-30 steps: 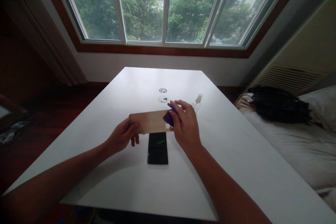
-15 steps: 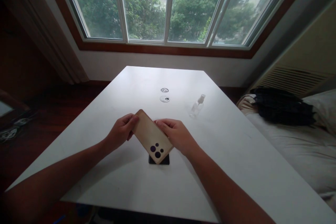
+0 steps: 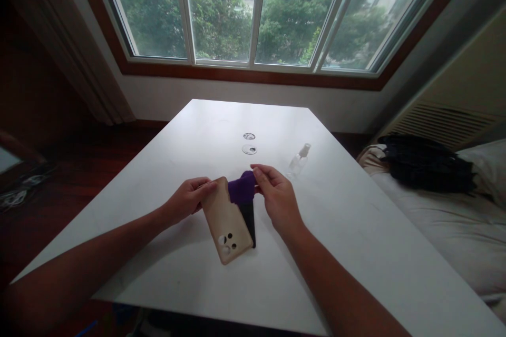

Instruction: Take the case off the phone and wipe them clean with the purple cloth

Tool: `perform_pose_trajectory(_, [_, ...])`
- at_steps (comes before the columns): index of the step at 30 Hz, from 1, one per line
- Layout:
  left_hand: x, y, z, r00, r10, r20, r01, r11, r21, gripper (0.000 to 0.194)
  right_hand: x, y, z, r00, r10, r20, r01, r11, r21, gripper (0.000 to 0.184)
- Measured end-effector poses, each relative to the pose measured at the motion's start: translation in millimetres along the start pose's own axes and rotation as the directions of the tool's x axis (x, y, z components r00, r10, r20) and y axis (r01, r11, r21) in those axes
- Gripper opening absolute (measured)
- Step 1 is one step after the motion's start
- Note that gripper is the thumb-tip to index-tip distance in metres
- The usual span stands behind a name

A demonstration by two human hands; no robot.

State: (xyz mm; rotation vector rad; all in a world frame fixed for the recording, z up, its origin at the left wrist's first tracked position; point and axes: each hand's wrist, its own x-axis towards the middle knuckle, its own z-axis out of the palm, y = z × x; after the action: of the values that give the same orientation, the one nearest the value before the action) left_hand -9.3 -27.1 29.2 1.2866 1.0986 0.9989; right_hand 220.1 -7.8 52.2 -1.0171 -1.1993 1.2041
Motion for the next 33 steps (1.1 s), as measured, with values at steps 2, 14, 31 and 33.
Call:
perform_pose_trajectory(2, [-3,5,3.5,0.999,-0.029,0.047,0.029,1.0,-0.003,0.045,-1,5,5,0.996,0.066,0.061,-0.064,0.997,-0.038,0.037])
perform_pose_trajectory(14, [-6,17,7.4,0.997,-0.066,0.042,0.068,0.997,-0.037,0.049,-10,7,12,0.974,0.105,0.2,-0.081,0.989,-0.123,0.046])
perform_pose_trajectory(31, [-1,10,2.9,0.992,-0.097,0.078,0.097,0.995,0.006,0.05,2,4,-3,0.966,-0.099,0.24,0.154,0.962,-0.226,0.024])
perform_pose_trajectory(33, [-1,9,2.4,0.989,-0.107,0.105,0.105,0.994,0.028,0.049,0,4,0,0.965,-0.018,0.262,0.062,0.985,-0.162,0.026])
